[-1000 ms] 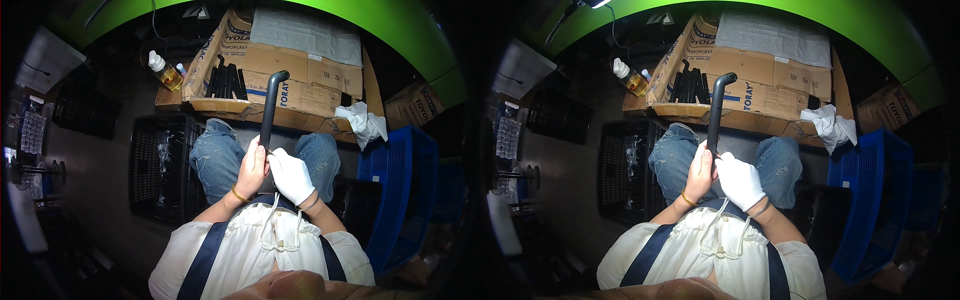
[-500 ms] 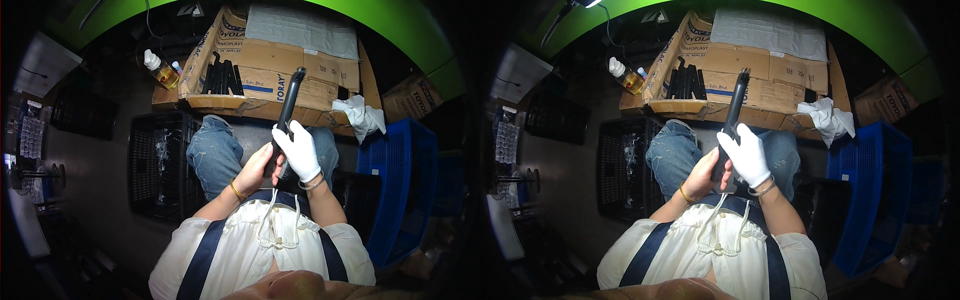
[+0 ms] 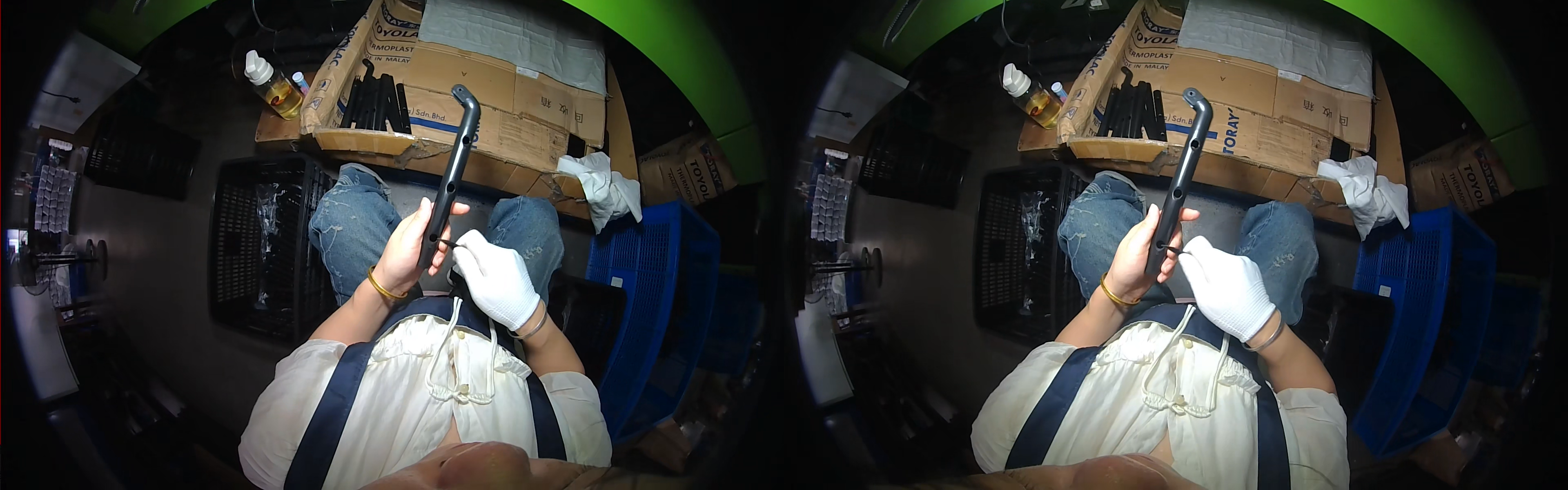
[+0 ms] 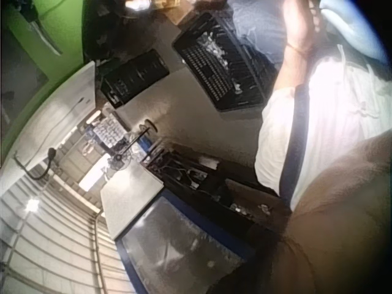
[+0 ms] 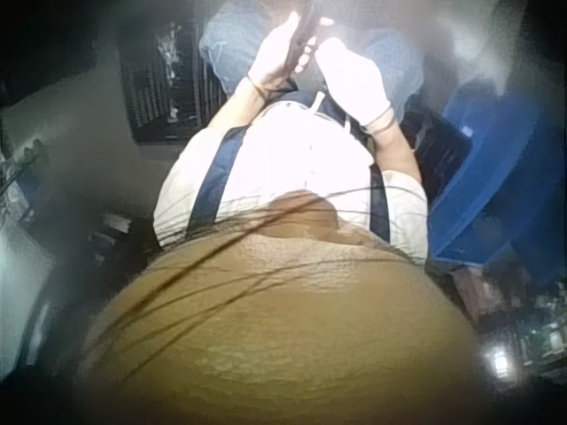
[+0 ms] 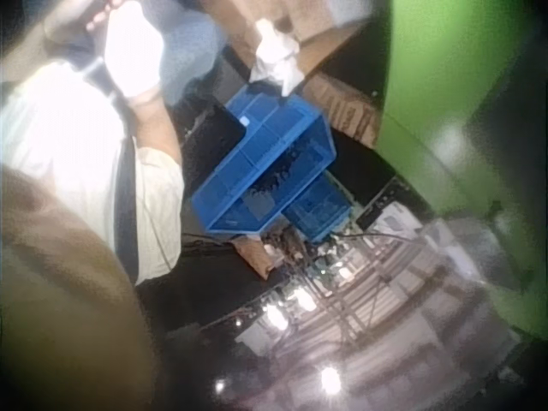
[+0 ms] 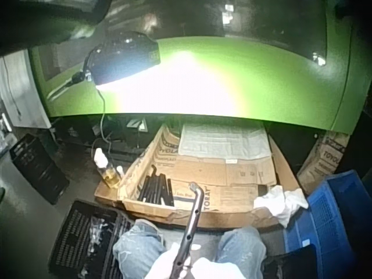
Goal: Inspecting black plastic molded components, checking for defects and placing them in a basket.
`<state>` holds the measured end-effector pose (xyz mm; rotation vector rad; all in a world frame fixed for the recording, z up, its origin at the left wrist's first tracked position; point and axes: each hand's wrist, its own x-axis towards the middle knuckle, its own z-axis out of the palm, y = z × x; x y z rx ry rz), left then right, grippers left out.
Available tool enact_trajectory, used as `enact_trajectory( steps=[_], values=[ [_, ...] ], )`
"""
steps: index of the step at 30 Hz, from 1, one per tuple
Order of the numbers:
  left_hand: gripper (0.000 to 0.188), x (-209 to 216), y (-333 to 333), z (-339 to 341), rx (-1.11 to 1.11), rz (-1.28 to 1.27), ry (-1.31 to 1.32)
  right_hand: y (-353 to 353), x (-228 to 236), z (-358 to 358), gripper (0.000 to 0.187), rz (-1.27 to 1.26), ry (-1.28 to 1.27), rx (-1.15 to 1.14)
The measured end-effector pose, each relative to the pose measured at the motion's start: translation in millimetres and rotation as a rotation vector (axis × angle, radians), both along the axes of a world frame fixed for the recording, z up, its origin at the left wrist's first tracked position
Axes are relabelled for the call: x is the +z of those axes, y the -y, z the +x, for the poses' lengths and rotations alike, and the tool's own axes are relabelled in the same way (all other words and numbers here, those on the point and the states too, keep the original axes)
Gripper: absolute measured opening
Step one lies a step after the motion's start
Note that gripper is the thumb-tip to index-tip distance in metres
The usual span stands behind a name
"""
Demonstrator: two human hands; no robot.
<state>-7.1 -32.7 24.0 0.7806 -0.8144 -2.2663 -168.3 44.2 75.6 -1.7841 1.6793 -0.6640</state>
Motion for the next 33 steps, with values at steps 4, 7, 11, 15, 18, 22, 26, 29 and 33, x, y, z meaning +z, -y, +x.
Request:
enact_trajectory(
  steps=[4,7,11,15,18,22,26,29,33],
  values=[
    [0.062,3.8,0.6,1.3,-0.067,-0.039,0.028,6.3,-4.9,4.0,0.012,-0.122,-0.028,0.140],
    [0.061,6.4,0.6,2.8,-0.065,-0.064,0.066,8.6,-7.4,4.7,0.012,-0.132,-0.039,0.159],
    [0.059,8.8,0.4,2.8,-0.045,-0.085,0.144,9.7,-9.5,4.1,0.013,-0.119,-0.080,0.181],
    [0.057,10.7,1.1,2.8,-0.054,-0.136,0.189,10.1,-10.1,4.3,0.014,-0.110,-0.089,0.176],
    [0.056,11.5,0.9,2.7,-0.056,-0.161,0.219,10.0,-9.6,4.4,0.014,-0.156,-0.114,0.189],
    [0.054,11.9,-0.1,3.6,-0.099,-0.143,0.208,11.2,-7.5,0.3,0.015,-0.105,-0.180,0.228],
    [0.053,11.5,0.0,4.8,-0.131,-0.137,0.223,15.0,-4.7,-6.4,0.015,-0.132,-0.250,0.353],
    [0.053,10.2,0.0,5.2,-0.167,-0.125,0.220,18.3,-2.9,-9.9,0.016,-0.088,-0.253,0.382],
    [0.054,6.0,-0.8,5.3,-0.180,-0.107,0.213,21.0,-2.6,-11.8,0.017,-0.041,-0.199,0.359]
  ],
)
